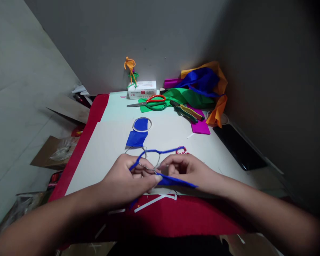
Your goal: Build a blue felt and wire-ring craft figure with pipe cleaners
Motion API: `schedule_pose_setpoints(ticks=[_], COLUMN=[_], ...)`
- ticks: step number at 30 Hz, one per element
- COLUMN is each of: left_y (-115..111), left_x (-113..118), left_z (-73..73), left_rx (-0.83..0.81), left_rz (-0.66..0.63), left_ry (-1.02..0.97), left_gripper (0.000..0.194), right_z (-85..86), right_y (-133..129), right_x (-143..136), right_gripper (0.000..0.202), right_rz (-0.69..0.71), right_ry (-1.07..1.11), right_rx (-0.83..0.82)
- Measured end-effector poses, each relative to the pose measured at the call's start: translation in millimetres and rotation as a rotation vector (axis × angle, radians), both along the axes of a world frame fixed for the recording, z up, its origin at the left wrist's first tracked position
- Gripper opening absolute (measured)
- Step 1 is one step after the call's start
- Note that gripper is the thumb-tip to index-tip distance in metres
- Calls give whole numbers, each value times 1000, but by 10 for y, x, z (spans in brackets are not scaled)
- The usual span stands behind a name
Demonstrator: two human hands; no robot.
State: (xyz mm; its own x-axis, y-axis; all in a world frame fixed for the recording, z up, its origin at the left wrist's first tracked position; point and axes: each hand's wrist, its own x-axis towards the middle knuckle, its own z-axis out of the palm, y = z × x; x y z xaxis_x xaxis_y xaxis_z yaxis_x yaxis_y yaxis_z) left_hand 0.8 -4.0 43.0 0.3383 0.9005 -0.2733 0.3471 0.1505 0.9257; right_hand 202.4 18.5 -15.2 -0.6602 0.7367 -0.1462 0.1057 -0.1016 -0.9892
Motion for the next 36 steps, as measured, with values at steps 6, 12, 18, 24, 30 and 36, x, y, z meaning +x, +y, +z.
schedule_pose_setpoints(ticks=[6, 12, 18, 24, 30, 36], left_y=[136, 113, 116, 129, 140, 129], left_x=[-56, -27, -24, 28, 44, 82], left_z=[-53, -126, -146, -135, -128, -136], left_rx=[-111, -166, -190, -162, -82, -25], left_rz=[53, 41, -32, -30, 38, -12], left_ry=[-187, -305, -411, -292, -103, -81], left_gripper=[16, 15, 29, 25, 15, 19], right_z=[68, 187, 217, 203, 355, 302], right_y=[21, -61, -126, -134, -161, -168], right_x=[95, 160, 168, 129, 156, 64], right_gripper=[36, 28, 25, 19, 23, 19], right_rz=[-133, -166, -229, -257, -140, -221], right_ry=[72, -98, -147, -176, -165, -217], right_rx=[1000, 1413, 1473, 1722, 1523, 1676])
